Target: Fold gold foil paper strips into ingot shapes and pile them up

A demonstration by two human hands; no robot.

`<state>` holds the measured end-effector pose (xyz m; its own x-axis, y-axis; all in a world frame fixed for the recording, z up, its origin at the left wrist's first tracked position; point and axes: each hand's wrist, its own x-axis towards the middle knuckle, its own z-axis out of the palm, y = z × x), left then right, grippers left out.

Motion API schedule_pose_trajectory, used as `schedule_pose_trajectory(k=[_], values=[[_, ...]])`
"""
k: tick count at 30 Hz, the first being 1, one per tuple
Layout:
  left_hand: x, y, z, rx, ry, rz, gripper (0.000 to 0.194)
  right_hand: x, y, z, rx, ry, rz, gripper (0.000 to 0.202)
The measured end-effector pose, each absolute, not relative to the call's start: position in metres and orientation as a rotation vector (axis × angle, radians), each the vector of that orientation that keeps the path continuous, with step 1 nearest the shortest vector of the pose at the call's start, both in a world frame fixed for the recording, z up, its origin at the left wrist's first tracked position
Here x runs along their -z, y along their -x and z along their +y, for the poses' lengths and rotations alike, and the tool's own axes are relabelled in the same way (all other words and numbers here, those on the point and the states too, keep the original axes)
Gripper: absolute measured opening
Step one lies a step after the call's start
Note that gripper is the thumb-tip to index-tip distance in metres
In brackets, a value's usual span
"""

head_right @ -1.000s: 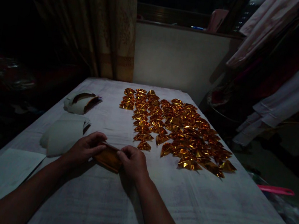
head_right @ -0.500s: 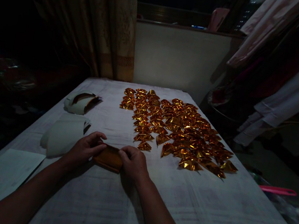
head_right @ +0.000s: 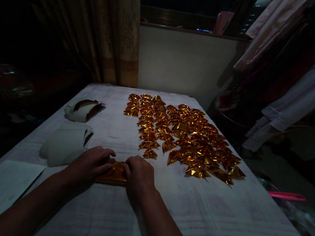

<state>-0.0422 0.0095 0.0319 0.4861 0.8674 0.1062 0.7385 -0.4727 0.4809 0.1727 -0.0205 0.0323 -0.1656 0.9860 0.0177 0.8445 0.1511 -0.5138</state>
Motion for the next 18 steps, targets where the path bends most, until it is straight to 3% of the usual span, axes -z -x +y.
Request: schedule_pose_trajectory(k=[5,10,18], values=[[-0.034,0.037,0.009,-0.483,-2.636,1.215,0.009,-0.031,-0.171,-0.02,-0.513,1.771,-2.083,0.01],[-0.039,0.032,0.001,-0.3,-2.726,1.117,0.01,-0.028,-0.173,-0.017,-0.492,1.765,-2.064,0.007],[-0.026,0.045,-0.006,-0.445,-2.638,1.086,0.017,-0.04,-0.17,-0.023,-0.317,1.479,-2.295,0.018]])
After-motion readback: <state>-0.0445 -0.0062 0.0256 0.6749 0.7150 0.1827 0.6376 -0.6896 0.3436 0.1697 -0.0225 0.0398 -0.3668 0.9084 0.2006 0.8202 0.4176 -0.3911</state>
